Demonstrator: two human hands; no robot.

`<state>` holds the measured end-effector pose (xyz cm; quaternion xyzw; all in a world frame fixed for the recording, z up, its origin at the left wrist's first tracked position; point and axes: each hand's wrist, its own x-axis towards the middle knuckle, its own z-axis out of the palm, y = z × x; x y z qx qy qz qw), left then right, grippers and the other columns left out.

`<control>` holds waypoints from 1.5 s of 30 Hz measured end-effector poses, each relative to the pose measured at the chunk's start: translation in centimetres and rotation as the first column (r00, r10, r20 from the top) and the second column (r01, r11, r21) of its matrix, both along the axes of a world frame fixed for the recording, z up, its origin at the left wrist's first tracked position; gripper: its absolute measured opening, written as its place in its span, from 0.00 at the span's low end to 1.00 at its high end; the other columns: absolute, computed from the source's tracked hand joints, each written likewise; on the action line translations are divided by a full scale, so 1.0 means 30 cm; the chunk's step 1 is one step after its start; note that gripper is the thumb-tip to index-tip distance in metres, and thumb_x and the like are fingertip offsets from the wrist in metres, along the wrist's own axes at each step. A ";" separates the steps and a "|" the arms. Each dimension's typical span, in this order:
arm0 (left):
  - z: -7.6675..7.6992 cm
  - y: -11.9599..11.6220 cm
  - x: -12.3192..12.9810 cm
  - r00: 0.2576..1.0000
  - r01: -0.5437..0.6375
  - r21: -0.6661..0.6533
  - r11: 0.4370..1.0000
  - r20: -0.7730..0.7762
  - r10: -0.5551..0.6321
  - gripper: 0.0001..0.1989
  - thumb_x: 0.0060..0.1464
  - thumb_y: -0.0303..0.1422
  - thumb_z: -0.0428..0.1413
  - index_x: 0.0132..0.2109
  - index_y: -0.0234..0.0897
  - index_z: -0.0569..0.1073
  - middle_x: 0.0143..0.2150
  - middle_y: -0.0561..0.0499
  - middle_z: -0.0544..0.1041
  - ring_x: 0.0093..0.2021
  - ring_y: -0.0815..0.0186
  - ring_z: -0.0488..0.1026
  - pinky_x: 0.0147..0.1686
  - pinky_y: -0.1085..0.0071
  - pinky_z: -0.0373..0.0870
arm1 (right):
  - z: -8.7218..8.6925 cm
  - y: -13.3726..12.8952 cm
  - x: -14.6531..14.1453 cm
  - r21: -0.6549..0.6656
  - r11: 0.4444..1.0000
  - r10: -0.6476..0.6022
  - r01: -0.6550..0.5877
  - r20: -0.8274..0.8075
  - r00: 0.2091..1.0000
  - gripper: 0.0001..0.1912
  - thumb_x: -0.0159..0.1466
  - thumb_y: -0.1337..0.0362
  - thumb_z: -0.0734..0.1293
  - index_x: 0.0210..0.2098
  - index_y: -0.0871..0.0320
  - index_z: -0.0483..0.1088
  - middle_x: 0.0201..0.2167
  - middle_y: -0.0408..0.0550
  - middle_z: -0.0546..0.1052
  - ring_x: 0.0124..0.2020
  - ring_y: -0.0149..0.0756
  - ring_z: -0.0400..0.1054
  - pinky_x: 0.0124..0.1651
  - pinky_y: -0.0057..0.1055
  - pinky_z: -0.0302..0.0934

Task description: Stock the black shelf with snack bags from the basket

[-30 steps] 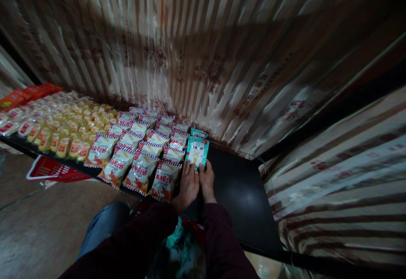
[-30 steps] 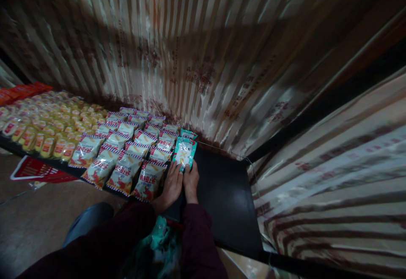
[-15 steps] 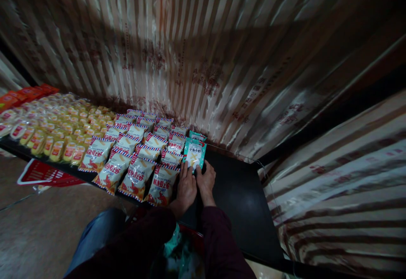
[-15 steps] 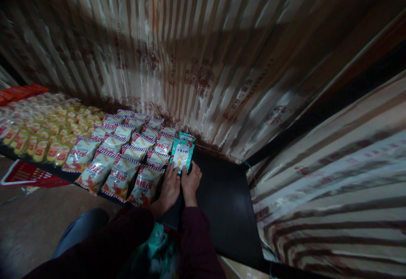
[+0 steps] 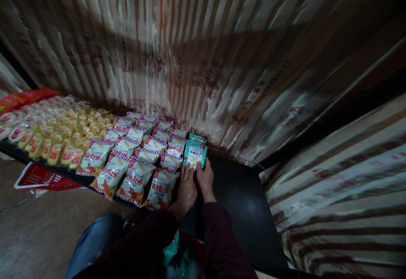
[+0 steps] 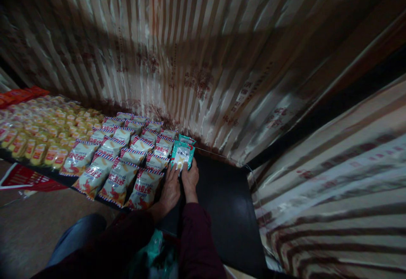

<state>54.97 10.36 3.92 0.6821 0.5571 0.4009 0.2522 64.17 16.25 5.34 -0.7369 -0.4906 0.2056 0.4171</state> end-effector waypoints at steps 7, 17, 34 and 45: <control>0.002 0.002 0.007 1.000 -0.026 -0.017 1.000 0.016 0.026 0.29 0.54 0.18 0.40 0.63 0.29 0.61 0.69 0.43 0.54 0.71 0.61 0.37 0.68 0.54 0.47 | 0.007 0.006 -0.016 0.026 0.999 -0.027 0.028 -0.056 0.998 0.37 0.59 0.47 0.59 0.63 0.60 0.58 0.47 0.57 0.76 0.45 0.45 0.72 0.48 0.38 0.63; 0.004 0.010 0.007 1.000 -0.015 -0.053 0.998 0.015 0.016 0.27 0.60 0.25 0.41 0.66 0.30 0.56 0.70 0.41 0.51 0.71 0.59 0.37 0.68 0.54 0.47 | 0.007 0.010 -0.040 0.018 1.000 -0.007 0.007 0.002 1.000 0.38 0.61 0.49 0.56 0.65 0.65 0.54 0.52 0.62 0.73 0.51 0.48 0.69 0.53 0.42 0.61; 0.014 0.000 0.005 0.995 -0.028 -0.006 1.000 -0.092 0.027 0.26 0.59 0.27 0.44 0.65 0.36 0.60 0.70 0.43 0.53 0.71 0.54 0.39 0.66 0.50 0.50 | -0.011 -0.059 -0.030 0.200 0.972 0.090 -0.126 0.181 0.979 0.32 0.64 0.54 0.53 0.64 0.62 0.57 0.64 0.57 0.60 0.64 0.45 0.53 0.64 0.46 0.50; 0.010 0.009 0.015 0.987 -0.063 -0.070 0.996 -0.150 0.052 0.26 0.60 0.25 0.42 0.66 0.32 0.57 0.69 0.39 0.53 0.71 0.55 0.42 0.65 0.52 0.51 | -0.040 -0.042 -0.017 0.143 0.967 0.178 -0.213 0.227 0.958 0.28 0.65 0.57 0.53 0.62 0.59 0.61 0.67 0.54 0.55 0.65 0.43 0.53 0.63 0.43 0.52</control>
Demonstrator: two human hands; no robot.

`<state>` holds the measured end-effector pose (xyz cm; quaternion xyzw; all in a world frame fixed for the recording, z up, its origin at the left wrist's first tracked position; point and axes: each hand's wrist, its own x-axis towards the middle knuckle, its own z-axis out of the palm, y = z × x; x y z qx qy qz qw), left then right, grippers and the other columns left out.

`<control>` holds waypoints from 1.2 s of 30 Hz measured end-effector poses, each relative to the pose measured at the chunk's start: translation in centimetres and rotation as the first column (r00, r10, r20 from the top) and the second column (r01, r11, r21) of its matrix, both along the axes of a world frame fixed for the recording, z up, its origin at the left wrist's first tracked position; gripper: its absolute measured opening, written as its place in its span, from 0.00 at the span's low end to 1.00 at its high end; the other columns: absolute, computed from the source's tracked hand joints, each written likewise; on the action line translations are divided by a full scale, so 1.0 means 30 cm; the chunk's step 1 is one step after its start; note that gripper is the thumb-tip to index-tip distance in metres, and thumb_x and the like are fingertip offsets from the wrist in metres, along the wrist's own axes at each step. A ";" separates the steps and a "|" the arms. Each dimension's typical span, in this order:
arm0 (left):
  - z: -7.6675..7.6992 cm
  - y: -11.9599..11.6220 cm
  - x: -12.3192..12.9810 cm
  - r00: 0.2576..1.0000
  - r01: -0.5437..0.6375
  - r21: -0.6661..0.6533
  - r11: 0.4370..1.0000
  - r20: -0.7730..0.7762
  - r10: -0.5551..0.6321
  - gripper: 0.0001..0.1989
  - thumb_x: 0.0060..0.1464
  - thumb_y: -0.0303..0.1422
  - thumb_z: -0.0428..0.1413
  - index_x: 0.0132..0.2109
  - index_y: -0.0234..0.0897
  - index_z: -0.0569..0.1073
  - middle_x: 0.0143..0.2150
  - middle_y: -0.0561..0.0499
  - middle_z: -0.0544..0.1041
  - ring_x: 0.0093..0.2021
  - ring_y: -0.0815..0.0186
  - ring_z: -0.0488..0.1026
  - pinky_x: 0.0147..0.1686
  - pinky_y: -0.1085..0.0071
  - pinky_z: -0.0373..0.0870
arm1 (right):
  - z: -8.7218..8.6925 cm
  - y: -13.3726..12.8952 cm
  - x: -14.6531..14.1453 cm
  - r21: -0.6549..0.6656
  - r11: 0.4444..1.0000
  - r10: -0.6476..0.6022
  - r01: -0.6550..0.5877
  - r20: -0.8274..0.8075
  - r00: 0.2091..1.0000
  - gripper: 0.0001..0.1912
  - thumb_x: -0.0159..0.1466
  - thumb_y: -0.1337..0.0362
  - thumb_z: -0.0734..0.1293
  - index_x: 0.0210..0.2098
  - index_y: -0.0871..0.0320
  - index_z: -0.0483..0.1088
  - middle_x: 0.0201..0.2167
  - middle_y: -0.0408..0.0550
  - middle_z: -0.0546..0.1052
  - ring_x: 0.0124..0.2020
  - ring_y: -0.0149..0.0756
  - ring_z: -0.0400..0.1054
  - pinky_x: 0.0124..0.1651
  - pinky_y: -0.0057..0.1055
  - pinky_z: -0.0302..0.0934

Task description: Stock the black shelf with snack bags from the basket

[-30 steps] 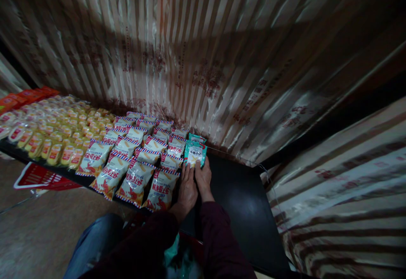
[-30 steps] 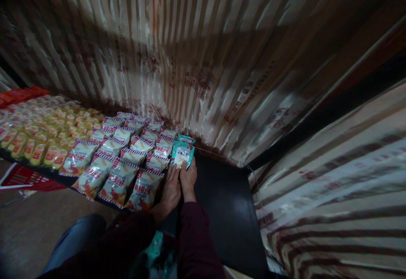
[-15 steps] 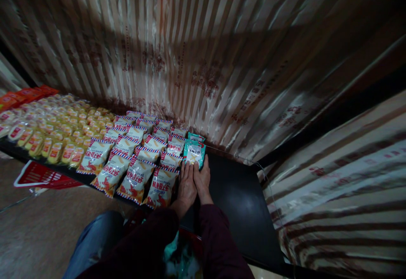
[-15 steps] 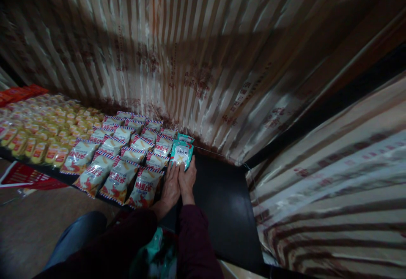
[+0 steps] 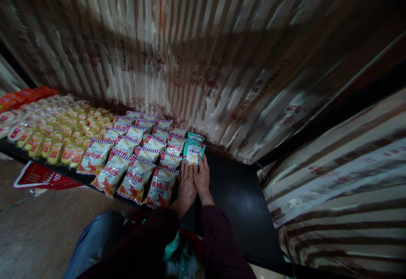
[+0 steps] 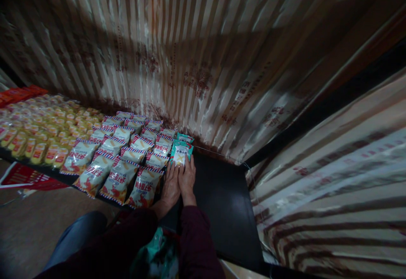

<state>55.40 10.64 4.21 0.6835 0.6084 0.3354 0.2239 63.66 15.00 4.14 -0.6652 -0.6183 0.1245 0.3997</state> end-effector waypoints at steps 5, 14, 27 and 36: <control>-0.025 0.001 0.004 0.997 -0.034 0.058 0.998 -0.063 0.038 0.26 0.61 0.26 0.43 0.66 0.34 0.57 0.69 0.40 0.53 0.70 0.55 0.44 0.64 0.53 0.55 | -0.017 -0.016 0.007 0.051 0.998 -0.028 0.027 0.019 0.999 0.29 0.65 0.54 0.53 0.61 0.60 0.62 0.67 0.56 0.54 0.66 0.45 0.49 0.64 0.45 0.50; -0.010 -0.040 0.009 0.984 0.101 0.134 0.986 -0.158 -0.079 0.20 0.64 0.27 0.44 0.61 0.32 0.64 0.67 0.40 0.59 0.69 0.53 0.51 0.62 0.51 0.60 | -0.049 -0.119 0.029 0.036 0.988 -0.145 0.147 -0.042 0.988 0.28 0.63 0.56 0.53 0.57 0.64 0.66 0.61 0.64 0.64 0.63 0.48 0.55 0.62 0.48 0.53; 0.046 -0.239 -0.032 0.957 0.211 -0.054 0.976 -0.192 -0.218 0.19 0.64 0.26 0.41 0.58 0.32 0.68 0.65 0.41 0.63 0.68 0.56 0.54 0.63 0.54 0.60 | -0.073 -0.313 0.037 0.003 0.992 -0.127 0.127 -0.087 0.988 0.22 0.57 0.60 0.56 0.41 0.63 0.75 0.53 0.61 0.71 0.53 0.46 0.66 0.56 0.43 0.59; -0.023 -0.410 -0.136 0.933 0.323 0.044 0.945 -0.182 -0.311 0.19 0.59 0.28 0.48 0.56 0.29 0.68 0.62 0.39 0.67 0.67 0.56 0.55 0.63 0.55 0.60 | -0.074 -0.516 -0.065 0.008 0.996 -0.090 0.091 -0.072 0.993 0.19 0.58 0.65 0.55 0.37 0.61 0.76 0.53 0.58 0.71 0.51 0.43 0.67 0.55 0.41 0.61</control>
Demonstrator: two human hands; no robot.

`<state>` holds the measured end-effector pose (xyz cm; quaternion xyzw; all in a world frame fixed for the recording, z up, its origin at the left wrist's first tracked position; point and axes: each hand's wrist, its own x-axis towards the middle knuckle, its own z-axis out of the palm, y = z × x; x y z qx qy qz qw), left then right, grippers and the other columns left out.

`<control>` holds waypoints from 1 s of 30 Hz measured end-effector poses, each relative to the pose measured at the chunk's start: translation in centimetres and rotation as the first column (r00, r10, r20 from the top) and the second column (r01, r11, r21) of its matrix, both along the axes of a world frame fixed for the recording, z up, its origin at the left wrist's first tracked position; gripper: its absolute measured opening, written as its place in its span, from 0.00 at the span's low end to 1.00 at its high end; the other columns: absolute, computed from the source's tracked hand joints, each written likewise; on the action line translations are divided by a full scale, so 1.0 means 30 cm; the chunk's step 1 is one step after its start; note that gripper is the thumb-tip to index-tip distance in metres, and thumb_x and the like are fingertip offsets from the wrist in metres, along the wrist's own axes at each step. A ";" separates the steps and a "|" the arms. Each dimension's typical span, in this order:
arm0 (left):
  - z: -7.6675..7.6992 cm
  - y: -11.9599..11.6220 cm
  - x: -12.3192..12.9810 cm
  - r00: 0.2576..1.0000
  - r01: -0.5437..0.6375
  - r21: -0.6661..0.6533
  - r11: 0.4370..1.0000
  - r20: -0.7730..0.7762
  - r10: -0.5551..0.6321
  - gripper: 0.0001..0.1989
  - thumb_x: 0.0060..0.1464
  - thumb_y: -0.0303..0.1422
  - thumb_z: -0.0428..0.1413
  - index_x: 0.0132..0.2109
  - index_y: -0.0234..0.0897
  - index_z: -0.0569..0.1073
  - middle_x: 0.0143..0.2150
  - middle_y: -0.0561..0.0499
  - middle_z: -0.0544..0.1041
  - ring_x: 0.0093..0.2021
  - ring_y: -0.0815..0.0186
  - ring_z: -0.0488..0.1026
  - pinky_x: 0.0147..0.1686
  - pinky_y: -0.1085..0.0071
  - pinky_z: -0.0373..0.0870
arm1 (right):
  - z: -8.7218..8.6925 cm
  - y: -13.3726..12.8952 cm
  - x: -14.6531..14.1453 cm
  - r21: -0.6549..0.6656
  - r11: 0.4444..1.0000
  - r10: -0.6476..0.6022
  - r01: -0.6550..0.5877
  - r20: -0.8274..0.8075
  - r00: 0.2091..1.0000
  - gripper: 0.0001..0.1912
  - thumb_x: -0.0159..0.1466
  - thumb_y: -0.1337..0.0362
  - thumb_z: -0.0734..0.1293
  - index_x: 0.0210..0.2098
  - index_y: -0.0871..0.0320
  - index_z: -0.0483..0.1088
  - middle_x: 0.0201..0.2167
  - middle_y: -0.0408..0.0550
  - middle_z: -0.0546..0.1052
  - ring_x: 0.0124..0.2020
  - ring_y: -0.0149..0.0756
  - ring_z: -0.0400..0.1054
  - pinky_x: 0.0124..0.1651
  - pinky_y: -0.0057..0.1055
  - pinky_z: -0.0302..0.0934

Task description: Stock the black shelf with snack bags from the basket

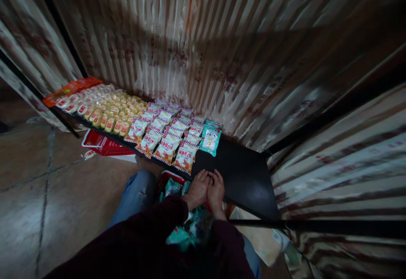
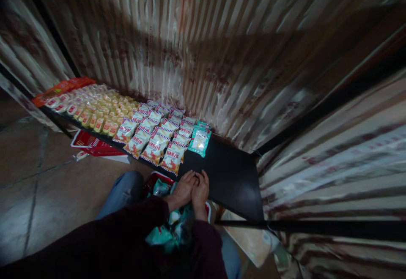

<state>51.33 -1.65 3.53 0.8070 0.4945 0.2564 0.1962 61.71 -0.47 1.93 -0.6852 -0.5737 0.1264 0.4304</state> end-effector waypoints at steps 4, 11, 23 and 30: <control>-0.028 -0.068 -0.063 0.999 0.044 0.054 0.998 0.001 -0.044 0.20 0.59 0.28 0.48 0.58 0.29 0.66 0.63 0.38 0.65 0.68 0.57 0.53 0.64 0.55 0.58 | 0.011 -0.083 -0.059 0.004 1.000 0.028 -0.028 0.037 0.999 0.20 0.59 0.66 0.55 0.42 0.61 0.75 0.55 0.58 0.69 0.53 0.42 0.65 0.59 0.43 0.58; -0.055 -0.152 -0.157 0.986 0.150 0.063 0.987 -0.085 -0.144 0.24 0.61 0.28 0.46 0.63 0.28 0.58 0.69 0.37 0.54 0.71 0.59 0.40 0.64 0.56 0.56 | -0.010 -0.213 -0.140 -0.015 0.994 0.105 -0.104 0.161 0.981 0.23 0.64 0.67 0.52 0.54 0.60 0.67 0.57 0.57 0.68 0.63 0.41 0.53 0.63 0.47 0.52; -0.185 -0.274 -0.298 0.995 -0.004 -0.082 0.997 -0.101 -0.004 0.19 0.54 0.25 0.49 0.53 0.29 0.69 0.70 0.38 0.50 0.71 0.53 0.37 0.66 0.49 0.48 | -0.175 -0.372 -0.249 -0.307 0.929 0.213 -0.209 -0.020 0.977 0.31 0.55 0.74 0.57 0.60 0.64 0.61 0.61 0.60 0.64 0.64 0.44 0.54 0.65 0.46 0.50; -0.215 -0.214 -0.403 0.968 -0.236 -0.152 0.960 -0.127 0.218 0.25 0.52 0.21 0.46 0.58 0.23 0.62 0.67 0.31 0.55 0.70 0.52 0.47 0.65 0.49 0.50 | -0.245 -0.366 -0.274 -0.382 0.905 0.166 -0.187 -0.088 0.982 0.27 0.54 0.72 0.60 0.54 0.65 0.66 0.52 0.60 0.72 0.56 0.45 0.65 0.61 0.43 0.55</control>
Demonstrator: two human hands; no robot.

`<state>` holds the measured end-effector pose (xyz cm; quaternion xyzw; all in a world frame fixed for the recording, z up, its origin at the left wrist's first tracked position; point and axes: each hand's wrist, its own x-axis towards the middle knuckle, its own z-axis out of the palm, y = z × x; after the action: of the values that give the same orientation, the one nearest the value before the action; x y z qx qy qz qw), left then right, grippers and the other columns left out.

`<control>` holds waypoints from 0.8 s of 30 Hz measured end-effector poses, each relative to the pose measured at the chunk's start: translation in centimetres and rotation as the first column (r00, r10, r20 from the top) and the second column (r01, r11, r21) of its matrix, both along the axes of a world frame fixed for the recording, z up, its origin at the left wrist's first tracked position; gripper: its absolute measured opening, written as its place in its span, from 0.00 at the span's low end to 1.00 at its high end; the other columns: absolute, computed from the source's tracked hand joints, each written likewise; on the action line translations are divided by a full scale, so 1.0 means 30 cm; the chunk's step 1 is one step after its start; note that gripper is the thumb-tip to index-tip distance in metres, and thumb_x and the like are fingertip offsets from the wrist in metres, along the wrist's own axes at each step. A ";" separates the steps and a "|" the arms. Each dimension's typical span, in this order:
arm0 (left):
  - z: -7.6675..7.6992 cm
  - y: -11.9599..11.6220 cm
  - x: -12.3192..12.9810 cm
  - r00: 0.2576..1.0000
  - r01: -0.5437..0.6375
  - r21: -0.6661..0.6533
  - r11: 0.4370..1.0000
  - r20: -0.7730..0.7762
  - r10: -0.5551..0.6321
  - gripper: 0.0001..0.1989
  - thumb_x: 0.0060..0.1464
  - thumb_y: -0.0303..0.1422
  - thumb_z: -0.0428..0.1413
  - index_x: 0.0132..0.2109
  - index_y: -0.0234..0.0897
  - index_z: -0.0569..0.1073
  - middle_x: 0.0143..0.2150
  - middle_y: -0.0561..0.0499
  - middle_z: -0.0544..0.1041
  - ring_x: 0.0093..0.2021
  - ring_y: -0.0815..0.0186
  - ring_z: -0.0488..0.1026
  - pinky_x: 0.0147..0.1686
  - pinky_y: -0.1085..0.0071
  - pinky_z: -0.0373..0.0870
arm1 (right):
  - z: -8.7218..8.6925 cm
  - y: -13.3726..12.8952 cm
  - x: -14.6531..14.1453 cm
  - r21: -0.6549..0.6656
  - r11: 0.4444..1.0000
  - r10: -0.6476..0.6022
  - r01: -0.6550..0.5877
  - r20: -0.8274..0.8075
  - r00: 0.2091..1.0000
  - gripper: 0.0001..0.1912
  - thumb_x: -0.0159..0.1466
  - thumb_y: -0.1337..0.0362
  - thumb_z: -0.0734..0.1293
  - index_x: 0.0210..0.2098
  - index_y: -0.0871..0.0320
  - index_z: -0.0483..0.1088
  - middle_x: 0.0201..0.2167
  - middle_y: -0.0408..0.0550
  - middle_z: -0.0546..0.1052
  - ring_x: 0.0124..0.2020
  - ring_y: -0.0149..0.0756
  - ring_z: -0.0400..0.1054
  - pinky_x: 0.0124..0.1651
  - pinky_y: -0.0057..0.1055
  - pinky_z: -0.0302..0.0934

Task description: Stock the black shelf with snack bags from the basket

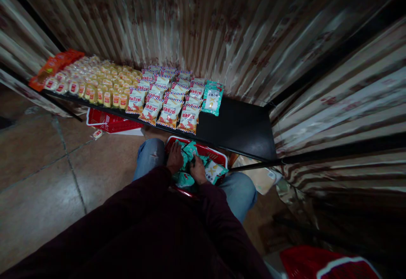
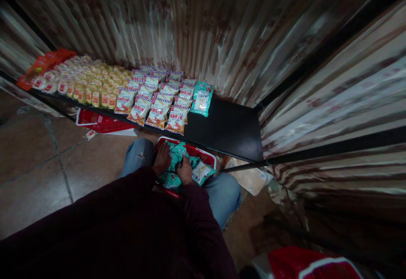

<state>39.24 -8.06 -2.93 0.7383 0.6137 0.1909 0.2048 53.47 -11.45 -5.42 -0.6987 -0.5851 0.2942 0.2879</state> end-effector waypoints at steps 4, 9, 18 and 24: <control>0.011 0.009 -0.001 0.999 0.026 -0.013 1.000 -0.019 -0.026 0.22 0.50 0.22 0.49 0.53 0.26 0.68 0.68 0.33 0.54 0.70 0.47 0.42 0.65 0.46 0.49 | 0.019 0.025 0.015 0.008 0.999 -0.035 0.035 -0.002 0.999 0.28 0.54 0.69 0.61 0.55 0.66 0.64 0.55 0.62 0.70 0.58 0.47 0.62 0.62 0.45 0.53; 0.027 -0.029 0.074 0.995 0.094 -0.023 0.995 -0.010 -0.094 0.26 0.50 0.24 0.50 0.58 0.33 0.66 0.69 0.39 0.53 0.71 0.48 0.39 0.64 0.43 0.47 | 0.064 0.064 0.020 0.060 0.996 -0.052 0.063 -0.168 0.984 0.31 0.51 0.65 0.66 0.55 0.60 0.64 0.56 0.55 0.70 0.58 0.44 0.62 0.63 0.43 0.52; 0.000 -0.067 0.149 0.891 0.396 -0.047 0.917 0.263 -0.371 0.37 0.43 0.19 0.46 0.63 0.34 0.60 0.65 0.44 0.63 0.66 0.61 0.56 0.65 0.56 0.56 | 0.074 0.022 0.099 -0.165 0.936 -0.349 0.311 -0.554 0.756 0.32 0.50 0.53 0.69 0.53 0.57 0.66 0.47 0.50 0.76 0.49 0.40 0.69 0.56 0.40 0.60; 0.019 -0.078 0.164 0.935 0.216 -0.051 0.975 0.298 -0.191 0.30 0.51 0.23 0.47 0.62 0.31 0.61 0.66 0.41 0.61 0.67 0.59 0.55 0.66 0.58 0.55 | 0.071 0.011 0.132 -0.193 0.892 -0.436 0.409 -0.602 0.669 0.25 0.54 0.50 0.66 0.44 0.61 0.72 0.32 0.50 0.78 0.36 0.40 0.72 0.41 0.36 0.67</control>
<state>44.15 -10.40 -2.36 0.7525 0.5043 0.2498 0.3421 57.42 -11.13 -3.29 -0.6810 -0.2704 0.4479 0.5123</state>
